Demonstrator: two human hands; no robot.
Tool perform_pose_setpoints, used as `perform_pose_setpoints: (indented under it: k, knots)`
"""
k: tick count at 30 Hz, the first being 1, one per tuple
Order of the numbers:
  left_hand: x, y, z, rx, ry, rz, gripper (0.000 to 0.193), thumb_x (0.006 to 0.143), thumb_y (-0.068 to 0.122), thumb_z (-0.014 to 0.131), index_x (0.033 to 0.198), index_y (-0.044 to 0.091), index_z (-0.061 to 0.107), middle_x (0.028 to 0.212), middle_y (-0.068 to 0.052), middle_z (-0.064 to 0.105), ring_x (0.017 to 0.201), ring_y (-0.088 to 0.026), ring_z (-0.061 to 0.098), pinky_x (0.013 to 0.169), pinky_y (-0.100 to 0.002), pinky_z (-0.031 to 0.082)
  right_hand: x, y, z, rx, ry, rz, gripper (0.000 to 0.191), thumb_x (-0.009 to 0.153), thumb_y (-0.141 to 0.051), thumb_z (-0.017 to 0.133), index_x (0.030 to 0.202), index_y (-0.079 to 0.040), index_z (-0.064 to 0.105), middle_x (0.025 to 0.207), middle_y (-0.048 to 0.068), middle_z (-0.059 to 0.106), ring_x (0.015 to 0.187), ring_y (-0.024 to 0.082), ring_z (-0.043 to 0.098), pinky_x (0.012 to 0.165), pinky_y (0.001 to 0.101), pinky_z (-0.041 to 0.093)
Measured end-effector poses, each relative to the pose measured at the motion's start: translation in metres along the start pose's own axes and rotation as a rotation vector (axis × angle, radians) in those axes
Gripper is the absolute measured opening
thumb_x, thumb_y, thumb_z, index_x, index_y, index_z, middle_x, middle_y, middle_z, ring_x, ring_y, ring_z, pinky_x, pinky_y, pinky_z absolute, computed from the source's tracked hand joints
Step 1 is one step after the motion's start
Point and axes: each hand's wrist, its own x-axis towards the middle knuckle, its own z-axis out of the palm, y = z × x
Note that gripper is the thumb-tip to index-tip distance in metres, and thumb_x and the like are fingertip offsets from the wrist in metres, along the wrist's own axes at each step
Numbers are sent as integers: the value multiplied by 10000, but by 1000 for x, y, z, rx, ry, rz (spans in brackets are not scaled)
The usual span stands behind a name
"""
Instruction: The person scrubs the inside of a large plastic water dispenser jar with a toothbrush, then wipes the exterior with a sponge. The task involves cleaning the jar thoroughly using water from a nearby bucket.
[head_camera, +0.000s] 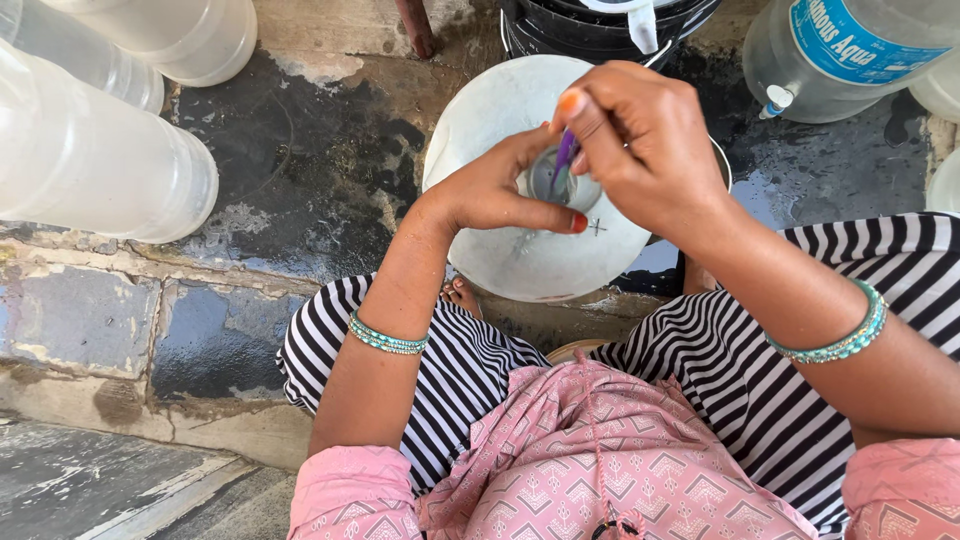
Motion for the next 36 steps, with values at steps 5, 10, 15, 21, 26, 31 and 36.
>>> perform_pose_setpoints:
  k: [5, 10, 15, 21, 26, 31, 36]
  knots:
    - [3, 3, -9, -188, 11, -15, 845, 770, 197, 870, 1527, 87, 508, 1319, -63, 685, 1266, -181, 618, 1139, -354, 474, -1, -11, 5, 275, 79, 43, 318, 1181, -264, 513, 1086, 12, 640, 915, 56, 669, 805, 82, 717, 697, 257, 609]
    - [2, 2, -8, -108, -44, 0, 838, 771, 153, 880, 1508, 89, 487, 1353, -65, 658, 1297, -180, 578, 1146, -347, 429, 10, -15, -7, -100, -39, 13, 206, 1131, -176, 574, 1048, -20, 679, 890, 106, 657, 662, 197, 635, 591, 343, 486]
    - [0, -5, -7, -39, -26, 34, 771, 778, 174, 903, 1460, 101, 554, 1366, -52, 664, 1326, -186, 579, 1161, -358, 435, 9, 3, -13, -346, -316, -395, 118, 894, -61, 703, 979, -15, 635, 903, 126, 650, 759, 334, 655, 609, 421, 495]
    - [2, -6, -6, -60, 76, 126, 777, 776, 131, 886, 1460, 123, 516, 1360, -17, 630, 1319, -168, 542, 1170, -347, 378, 22, -16, -11, -339, -203, -361, 89, 947, -48, 689, 979, -23, 609, 913, 124, 601, 840, 358, 639, 715, 436, 512]
    - [2, -3, -9, -135, -24, 104, 590, 829, 182, 875, 1347, 93, 608, 1264, -18, 643, 1238, -152, 586, 1114, -333, 457, 20, -87, -53, -307, -105, -424, 100, 976, -90, 644, 908, -18, 632, 913, 122, 650, 847, 315, 670, 739, 414, 541]
    - [2, 4, -9, -149, -40, 94, 553, 821, 167, 878, 1311, 106, 627, 1237, -4, 656, 1208, -131, 600, 1093, -317, 475, 8, -86, -54, -244, -130, -437, 106, 1011, -111, 642, 931, -42, 649, 954, 99, 670, 919, 294, 688, 809, 408, 558]
    - [1, 11, -7, -112, 41, 106, 689, 742, 132, 867, 1361, 118, 566, 1266, 15, 639, 1221, -103, 561, 1075, -289, 422, 18, -38, -16, -265, -190, -335, 73, 923, -51, 658, 976, -5, 679, 944, 120, 676, 894, 333, 678, 783, 427, 551]
